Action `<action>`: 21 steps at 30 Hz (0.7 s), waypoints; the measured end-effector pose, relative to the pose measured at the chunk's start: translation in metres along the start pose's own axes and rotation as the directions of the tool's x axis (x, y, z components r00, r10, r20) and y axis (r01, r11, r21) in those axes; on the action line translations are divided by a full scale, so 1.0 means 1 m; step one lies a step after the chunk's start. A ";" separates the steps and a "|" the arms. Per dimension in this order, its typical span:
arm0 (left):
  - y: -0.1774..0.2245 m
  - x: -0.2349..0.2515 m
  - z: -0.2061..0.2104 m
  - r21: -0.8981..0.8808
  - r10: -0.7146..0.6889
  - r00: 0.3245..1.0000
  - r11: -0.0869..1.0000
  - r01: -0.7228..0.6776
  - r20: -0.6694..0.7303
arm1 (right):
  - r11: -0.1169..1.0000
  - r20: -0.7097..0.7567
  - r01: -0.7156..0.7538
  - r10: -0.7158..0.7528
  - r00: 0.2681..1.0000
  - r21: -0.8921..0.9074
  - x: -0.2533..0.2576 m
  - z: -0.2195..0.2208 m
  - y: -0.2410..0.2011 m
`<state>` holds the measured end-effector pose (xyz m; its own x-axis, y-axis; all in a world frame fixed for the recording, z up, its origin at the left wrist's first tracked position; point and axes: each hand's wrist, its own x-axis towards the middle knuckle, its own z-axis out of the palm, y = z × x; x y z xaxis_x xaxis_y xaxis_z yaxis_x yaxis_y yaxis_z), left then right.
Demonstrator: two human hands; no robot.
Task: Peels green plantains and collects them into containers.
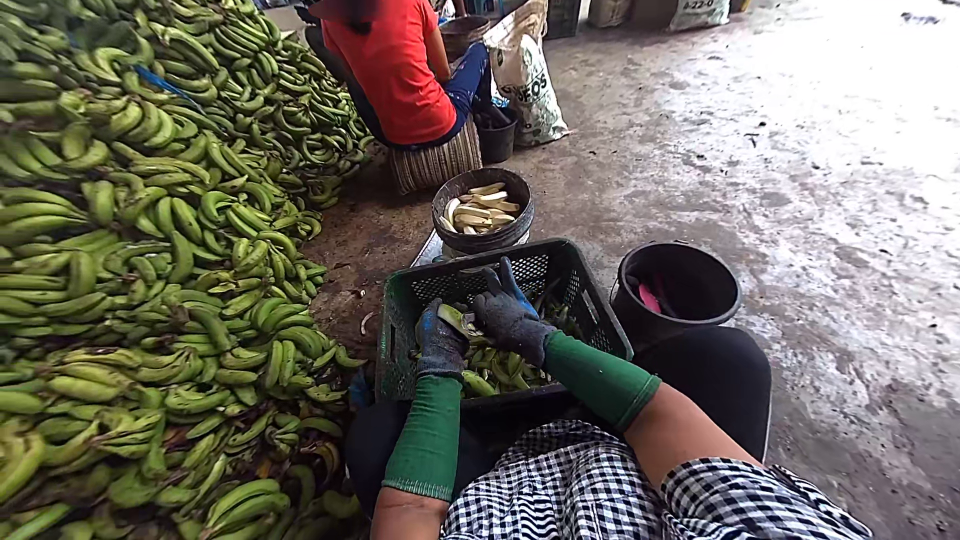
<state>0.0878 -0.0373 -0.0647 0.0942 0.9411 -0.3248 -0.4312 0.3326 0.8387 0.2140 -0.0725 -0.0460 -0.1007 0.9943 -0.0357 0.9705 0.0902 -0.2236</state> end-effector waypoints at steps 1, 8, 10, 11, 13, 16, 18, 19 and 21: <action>-0.001 0.002 -0.003 0.040 0.023 1.000 0.999 -0.023 -0.016 | 1.000 -0.014 0.005 -0.005 1.000 -0.025 0.000 0.000 -0.004; -0.004 -0.006 -0.009 0.279 0.122 0.992 0.954 -0.107 -0.036 | 0.994 -0.079 -0.089 0.084 0.993 -0.058 0.006 0.004 -0.016; -0.005 -0.012 -0.006 0.367 0.147 0.989 0.920 -0.138 0.002 | 0.994 -0.021 -0.112 0.111 0.994 -0.010 0.007 0.005 -0.015; -0.005 -0.012 -0.005 0.400 0.160 0.987 0.903 -0.154 0.020 | 0.993 -0.009 -0.120 0.120 0.993 0.009 0.008 0.007 -0.015; -0.004 -0.008 -0.006 0.481 0.160 0.984 0.859 -0.176 0.075 | 0.989 0.010 -0.144 0.144 0.990 0.027 0.007 0.010 -0.013; -0.005 -0.001 -0.005 0.563 0.137 0.978 0.801 -0.204 0.158 | 0.975 0.042 -0.218 0.216 0.975 0.048 0.007 0.000 -0.012; -0.008 -0.010 0.004 0.579 0.124 0.965 0.780 -0.238 0.230 | 0.957 0.029 -0.279 0.278 0.960 0.084 0.007 -0.012 -0.004; -0.006 -0.017 0.008 0.592 0.123 0.960 0.765 -0.255 0.253 | 0.952 0.002 -0.284 0.286 0.958 0.112 0.005 -0.016 0.001; -0.004 -0.027 0.015 0.575 0.148 0.955 0.771 -0.273 0.256 | 0.950 -0.043 -0.271 0.280 0.959 0.153 0.000 -0.020 0.007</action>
<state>0.1001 -0.0635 -0.0525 0.2559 0.9638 -0.0745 0.1578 0.0344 0.9869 0.2252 -0.0703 -0.0280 0.1845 0.9813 -0.0554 0.9163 -0.1922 -0.3515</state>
